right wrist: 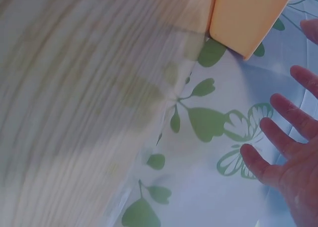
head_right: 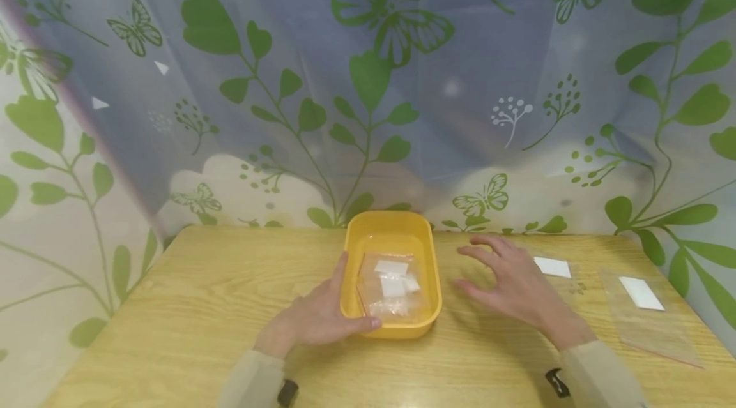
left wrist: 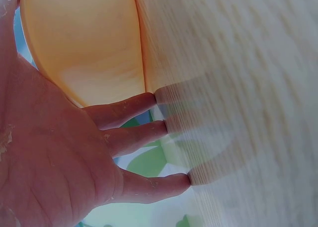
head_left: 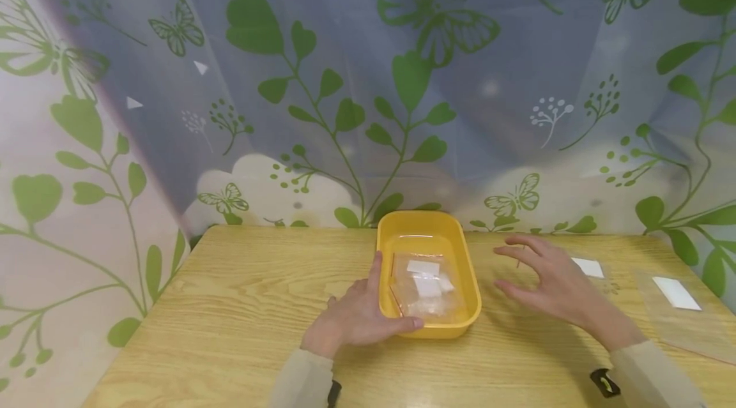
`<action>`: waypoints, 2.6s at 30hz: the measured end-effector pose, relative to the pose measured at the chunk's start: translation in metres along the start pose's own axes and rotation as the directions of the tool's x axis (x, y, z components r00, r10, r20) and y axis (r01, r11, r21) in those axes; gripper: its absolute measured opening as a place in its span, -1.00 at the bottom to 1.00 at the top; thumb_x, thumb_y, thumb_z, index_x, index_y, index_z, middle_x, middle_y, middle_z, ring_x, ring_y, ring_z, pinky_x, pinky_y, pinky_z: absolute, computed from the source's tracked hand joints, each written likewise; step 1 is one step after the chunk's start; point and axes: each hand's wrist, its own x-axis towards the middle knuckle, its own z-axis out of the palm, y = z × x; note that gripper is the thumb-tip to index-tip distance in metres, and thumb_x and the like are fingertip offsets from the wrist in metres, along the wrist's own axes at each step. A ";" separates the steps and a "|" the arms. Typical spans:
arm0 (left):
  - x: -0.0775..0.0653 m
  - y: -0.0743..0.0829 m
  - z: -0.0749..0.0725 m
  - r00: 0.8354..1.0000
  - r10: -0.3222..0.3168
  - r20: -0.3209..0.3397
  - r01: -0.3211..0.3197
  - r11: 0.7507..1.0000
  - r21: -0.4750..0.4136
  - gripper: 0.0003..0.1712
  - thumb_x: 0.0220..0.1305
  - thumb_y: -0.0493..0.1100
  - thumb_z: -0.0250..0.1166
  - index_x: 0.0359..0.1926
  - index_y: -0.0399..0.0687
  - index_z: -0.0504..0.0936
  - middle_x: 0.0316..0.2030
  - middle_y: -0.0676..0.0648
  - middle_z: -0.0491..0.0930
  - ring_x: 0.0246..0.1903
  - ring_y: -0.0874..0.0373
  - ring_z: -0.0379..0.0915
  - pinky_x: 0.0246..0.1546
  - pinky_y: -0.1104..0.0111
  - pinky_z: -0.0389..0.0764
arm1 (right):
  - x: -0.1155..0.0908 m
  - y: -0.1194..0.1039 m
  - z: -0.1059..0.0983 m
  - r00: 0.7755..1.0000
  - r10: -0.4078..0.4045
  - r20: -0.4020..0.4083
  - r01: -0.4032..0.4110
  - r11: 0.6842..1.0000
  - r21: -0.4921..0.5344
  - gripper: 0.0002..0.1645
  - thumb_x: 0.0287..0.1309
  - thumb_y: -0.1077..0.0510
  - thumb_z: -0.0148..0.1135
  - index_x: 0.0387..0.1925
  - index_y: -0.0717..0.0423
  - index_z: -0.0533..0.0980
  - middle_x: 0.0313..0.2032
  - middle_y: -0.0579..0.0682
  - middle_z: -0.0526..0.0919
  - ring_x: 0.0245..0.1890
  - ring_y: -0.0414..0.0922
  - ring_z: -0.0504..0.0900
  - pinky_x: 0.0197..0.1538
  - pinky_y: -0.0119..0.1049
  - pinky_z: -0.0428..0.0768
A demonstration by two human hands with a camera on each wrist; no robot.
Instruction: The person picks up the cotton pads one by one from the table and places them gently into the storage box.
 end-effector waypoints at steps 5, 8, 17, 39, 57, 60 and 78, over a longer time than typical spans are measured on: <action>0.000 0.000 0.000 1.000 0.005 -0.002 -0.005 1.000 -0.003 0.56 -0.06 0.71 0.25 0.65 0.22 -0.46 0.49 -0.30 0.29 0.46 -0.25 0.27 0.31 -0.50 0.16 | -0.007 0.002 -0.007 0.996 0.075 0.041 -0.074 0.996 -0.040 -0.32 -0.18 0.03 0.65 0.08 -0.01 0.66 0.11 0.08 0.67 0.08 0.17 0.61 -0.02 0.34 0.50; -0.001 0.000 0.000 1.000 0.011 -0.006 -0.012 1.000 -0.007 0.56 -0.06 0.71 0.25 0.65 0.21 -0.46 0.48 -0.30 0.30 0.45 -0.26 0.28 0.30 -0.50 0.19 | -0.010 0.005 -0.011 0.992 0.109 0.070 -0.104 0.991 -0.079 -0.35 -0.13 -0.03 0.63 0.08 -0.05 0.65 0.13 0.08 0.66 0.12 0.18 0.58 -0.01 0.35 0.46; 0.000 0.000 0.000 1.000 0.021 -0.021 -0.021 1.000 -0.011 0.58 -0.07 0.71 0.27 0.65 0.21 -0.47 0.48 -0.31 0.31 0.44 -0.26 0.29 0.29 -0.50 0.20 | -0.021 0.019 -0.017 0.994 0.087 0.071 -0.074 0.983 -0.169 -0.38 -0.16 -0.07 0.62 0.02 -0.08 0.66 0.08 0.09 0.69 0.17 0.25 0.54 -0.01 0.43 0.46; -0.003 0.001 -0.001 1.000 0.017 -0.001 -0.017 1.000 -0.001 0.54 -0.02 0.69 0.25 0.65 0.18 -0.46 0.49 -0.31 0.28 0.46 -0.27 0.26 0.30 -0.51 0.16 | -0.042 0.051 -0.036 0.965 0.208 0.161 -0.172 0.962 -0.214 -0.34 -0.04 -0.12 0.58 0.11 -0.01 0.63 0.12 0.18 0.65 0.12 0.30 0.56 -0.05 0.45 0.46; -0.002 0.000 0.000 1.000 0.007 0.008 -0.007 1.000 -0.005 0.54 -0.03 0.70 0.24 0.65 0.22 -0.47 0.50 -0.30 0.27 0.48 -0.27 0.23 0.32 -0.52 0.13 | -0.058 0.091 -0.044 0.886 0.387 0.256 -0.375 0.922 -0.098 -0.27 0.15 -0.14 0.48 0.26 0.12 0.53 0.23 0.35 0.56 0.19 0.42 0.47 0.04 0.41 0.44; -0.002 0.000 0.000 1.000 0.008 0.005 -0.008 1.000 0.001 0.54 -0.03 0.71 0.23 0.65 0.22 -0.46 0.50 -0.31 0.27 0.47 -0.28 0.24 0.32 -0.50 0.15 | -0.060 0.095 -0.045 0.847 0.449 0.286 -0.448 0.891 -0.071 -0.22 0.21 -0.19 0.43 0.32 0.14 0.48 0.28 0.39 0.52 0.24 0.45 0.42 0.10 0.41 0.40; -0.001 -0.002 0.000 1.000 0.009 0.002 -0.009 1.000 -0.012 0.54 -0.04 0.71 0.24 0.65 0.23 -0.46 0.50 -0.30 0.27 0.47 -0.27 0.24 0.31 -0.52 0.13 | -0.075 0.119 -0.041 0.794 0.478 0.376 -0.457 0.877 -0.151 -0.15 0.27 -0.26 0.34 0.34 0.25 0.43 0.17 0.49 0.57 0.12 0.53 0.50 -0.04 0.41 0.51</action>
